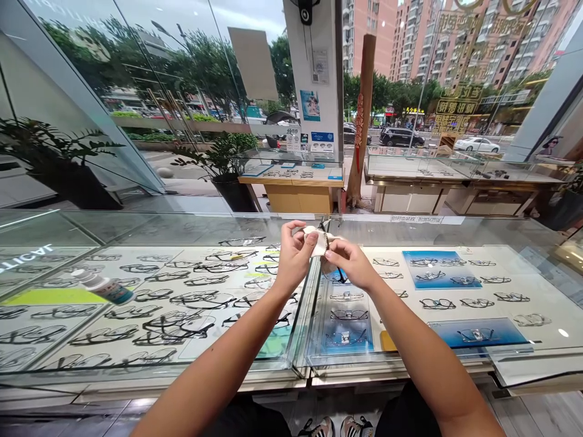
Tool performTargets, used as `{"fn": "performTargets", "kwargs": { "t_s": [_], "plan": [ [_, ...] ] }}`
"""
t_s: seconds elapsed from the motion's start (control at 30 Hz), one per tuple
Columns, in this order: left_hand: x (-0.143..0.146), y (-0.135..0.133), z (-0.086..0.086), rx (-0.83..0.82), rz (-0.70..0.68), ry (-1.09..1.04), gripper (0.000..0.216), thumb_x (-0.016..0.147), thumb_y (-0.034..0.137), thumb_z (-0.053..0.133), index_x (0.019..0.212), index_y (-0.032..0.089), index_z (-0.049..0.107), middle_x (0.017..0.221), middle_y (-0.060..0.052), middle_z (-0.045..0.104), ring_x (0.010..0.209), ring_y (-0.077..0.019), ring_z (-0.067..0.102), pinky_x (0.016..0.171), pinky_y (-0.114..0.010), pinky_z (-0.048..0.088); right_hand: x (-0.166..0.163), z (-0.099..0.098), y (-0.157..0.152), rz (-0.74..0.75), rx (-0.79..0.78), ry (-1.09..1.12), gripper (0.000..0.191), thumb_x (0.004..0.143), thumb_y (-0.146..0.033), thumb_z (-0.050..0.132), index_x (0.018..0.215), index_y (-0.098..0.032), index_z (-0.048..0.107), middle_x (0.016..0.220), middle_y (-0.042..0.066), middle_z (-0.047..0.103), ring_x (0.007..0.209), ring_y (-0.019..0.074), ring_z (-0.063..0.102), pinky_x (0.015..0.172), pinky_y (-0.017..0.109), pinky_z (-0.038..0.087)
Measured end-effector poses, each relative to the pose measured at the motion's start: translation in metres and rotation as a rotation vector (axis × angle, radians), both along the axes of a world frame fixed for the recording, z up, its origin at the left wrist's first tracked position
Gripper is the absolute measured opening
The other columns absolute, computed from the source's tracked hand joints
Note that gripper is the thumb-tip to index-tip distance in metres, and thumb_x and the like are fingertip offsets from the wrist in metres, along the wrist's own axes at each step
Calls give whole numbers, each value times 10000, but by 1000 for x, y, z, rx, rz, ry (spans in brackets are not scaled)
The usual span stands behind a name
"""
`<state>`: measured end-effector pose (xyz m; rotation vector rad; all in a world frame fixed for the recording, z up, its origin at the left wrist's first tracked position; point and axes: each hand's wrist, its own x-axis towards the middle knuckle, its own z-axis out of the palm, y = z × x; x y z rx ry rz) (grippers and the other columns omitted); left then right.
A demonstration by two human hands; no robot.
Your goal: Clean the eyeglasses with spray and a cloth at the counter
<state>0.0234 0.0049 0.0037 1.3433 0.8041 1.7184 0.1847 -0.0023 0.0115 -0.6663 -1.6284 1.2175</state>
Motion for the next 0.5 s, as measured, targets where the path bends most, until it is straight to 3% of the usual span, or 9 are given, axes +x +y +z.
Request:
{"fn": "performTargets", "kwargs": {
  "t_s": [0.17, 0.37, 0.5],
  "plan": [
    [-1, 3, 2, -189, -120, 20, 649, 734, 719, 806, 1016, 174, 593, 783, -24, 723, 718, -163, 656, 669, -258, 482, -2, -2, -1, -20, -5, 35, 490, 805, -635, 785, 710, -208, 565, 817, -10, 517, 732, 145, 499, 709, 301, 415],
    [2, 2, 4, -204, -261, -36, 607, 620, 533, 952, 1029, 147, 726, 905, -60, 772, 865, -185, 687, 749, -256, 510, 4, -1, 1, 20, -145, 78, 470, 776, -628, 815, 747, -219, 585, 712, -23, 588, 662, 168, 590, 698, 342, 500],
    [3, 2, 3, -252, -288, -165, 662, 565, 435, 993, 1100, 160, 715, 889, -31, 765, 806, -153, 678, 710, -235, 503, 6, -2, 2, 27, -176, 55, 443, 768, -600, 832, 769, -211, 620, 737, -6, 631, 705, 171, 596, 719, 339, 493]
  ]
}}
